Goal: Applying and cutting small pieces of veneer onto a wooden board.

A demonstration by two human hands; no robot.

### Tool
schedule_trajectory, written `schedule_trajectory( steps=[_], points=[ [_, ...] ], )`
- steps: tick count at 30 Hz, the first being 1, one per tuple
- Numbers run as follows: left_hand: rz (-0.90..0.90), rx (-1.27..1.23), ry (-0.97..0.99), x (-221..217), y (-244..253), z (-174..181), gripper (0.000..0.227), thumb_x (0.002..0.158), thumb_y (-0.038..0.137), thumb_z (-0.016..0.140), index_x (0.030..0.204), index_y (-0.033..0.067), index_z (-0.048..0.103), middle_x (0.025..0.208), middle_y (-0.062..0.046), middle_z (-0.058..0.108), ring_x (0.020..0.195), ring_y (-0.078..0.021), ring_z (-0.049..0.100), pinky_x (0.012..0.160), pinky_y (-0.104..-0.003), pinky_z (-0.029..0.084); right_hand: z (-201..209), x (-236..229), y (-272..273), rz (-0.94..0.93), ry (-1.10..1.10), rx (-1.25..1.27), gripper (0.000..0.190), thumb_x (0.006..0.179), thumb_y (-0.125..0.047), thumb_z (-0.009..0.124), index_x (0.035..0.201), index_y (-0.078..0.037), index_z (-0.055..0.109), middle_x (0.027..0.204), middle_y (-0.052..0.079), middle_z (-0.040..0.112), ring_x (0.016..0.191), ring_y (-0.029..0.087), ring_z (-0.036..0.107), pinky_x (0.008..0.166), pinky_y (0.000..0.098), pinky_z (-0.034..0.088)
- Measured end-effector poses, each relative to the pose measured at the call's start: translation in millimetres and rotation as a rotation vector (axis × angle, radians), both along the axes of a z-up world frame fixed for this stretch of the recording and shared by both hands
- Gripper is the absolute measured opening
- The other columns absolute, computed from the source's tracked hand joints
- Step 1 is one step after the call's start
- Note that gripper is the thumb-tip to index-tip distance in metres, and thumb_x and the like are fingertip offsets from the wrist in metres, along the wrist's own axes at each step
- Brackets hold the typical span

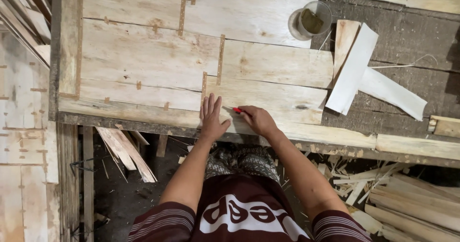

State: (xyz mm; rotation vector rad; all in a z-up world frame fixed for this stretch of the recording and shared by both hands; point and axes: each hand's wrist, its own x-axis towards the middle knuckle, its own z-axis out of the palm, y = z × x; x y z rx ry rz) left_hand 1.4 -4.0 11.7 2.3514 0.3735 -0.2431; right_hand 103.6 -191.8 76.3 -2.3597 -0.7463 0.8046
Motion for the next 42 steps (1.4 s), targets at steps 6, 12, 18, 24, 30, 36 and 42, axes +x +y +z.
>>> schedule_trajectory(
  steps=[6, 12, 18, 24, 30, 36, 42],
  points=[
    [0.107, 0.187, -0.093, 14, -7, -2, 0.054, 0.1, 0.033, 0.07, 0.144, 0.0077, 0.053, 0.159, -0.016, 0.039, 0.15, -0.0345, 0.031, 0.122, -0.054, 0.024, -10, 20, -10, -0.108, -0.091, 0.114, 0.034, 0.101, -0.027, 0.06, 0.128, -0.008, 0.069, 0.12, 0.015, 0.075, 0.096, 0.035, 0.074, 0.086, 0.045, 0.059],
    [0.079, 0.207, -0.037, 61, 3, 0, 0.042, 0.1, 0.023, 0.061, 0.14, 0.0105, 0.058, 0.15, -0.01, 0.047, 0.146, -0.0295, 0.038, 0.119, -0.051, 0.03, -1, 33, -13, -0.113, -0.022, 0.112, 0.034, 0.101, -0.025, 0.059, 0.128, -0.005, 0.068, 0.116, 0.018, 0.074, 0.095, 0.038, 0.072, 0.085, 0.0463, 0.057],
    [0.002, 0.462, -0.343, 101, 17, 1, 0.047, 0.097, 0.009, 0.057, 0.141, 0.0217, 0.063, 0.154, -0.014, 0.045, 0.141, -0.0358, 0.037, 0.113, -0.053, 0.032, 3, 45, -17, -0.12, 0.072, 0.199, 0.034, 0.102, -0.026, 0.058, 0.128, -0.006, 0.068, 0.116, 0.018, 0.073, 0.097, 0.037, 0.071, 0.085, 0.0465, 0.056],
    [0.023, 0.263, -0.056, 130, 37, 0, 0.04, 0.096, 0.008, 0.059, 0.125, 0.0299, 0.077, 0.148, -0.007, 0.049, 0.139, -0.0282, 0.04, 0.106, -0.053, 0.036, 9, 56, -18, -0.095, 0.148, 0.165, 0.034, 0.101, -0.023, 0.056, 0.129, -0.009, 0.068, 0.111, 0.018, 0.073, 0.095, 0.038, 0.069, 0.084, 0.0477, 0.055],
    [0.057, 0.197, -0.025, 150, 48, 4, 0.021, 0.093, 0.017, 0.072, 0.105, 0.0306, 0.083, 0.129, -0.004, 0.055, 0.128, -0.0277, 0.046, 0.097, -0.053, 0.042, 3, 65, -17, -0.035, 0.183, 0.097, 0.032, 0.102, -0.023, 0.054, 0.129, -0.009, 0.065, 0.116, 0.017, 0.071, 0.096, 0.038, 0.068, 0.085, 0.0484, 0.053],
    [0.165, 0.116, 0.055, 166, 52, 5, 0.007, 0.082, 0.024, 0.084, 0.087, 0.0288, 0.082, 0.115, 0.001, 0.057, 0.127, -0.0251, 0.048, 0.098, -0.052, 0.044, 12, 72, -12, -0.056, 0.254, 0.045, 0.033, 0.102, -0.026, 0.055, 0.13, -0.013, 0.067, 0.115, 0.015, 0.072, 0.097, 0.037, 0.068, 0.085, 0.0482, 0.053],
    [0.061, 0.137, 0.046, 176, 66, -14, 0.024, 0.073, 0.022, 0.09, 0.082, 0.0169, 0.067, 0.114, -0.003, 0.055, 0.131, -0.0316, 0.044, 0.094, -0.059, 0.04, 4, 73, -8, -0.033, 0.21, 0.029, 0.032, 0.101, -0.027, 0.058, 0.128, -0.013, 0.067, 0.115, 0.014, 0.073, 0.097, 0.037, 0.068, 0.084, 0.0477, 0.053]
  ],
)
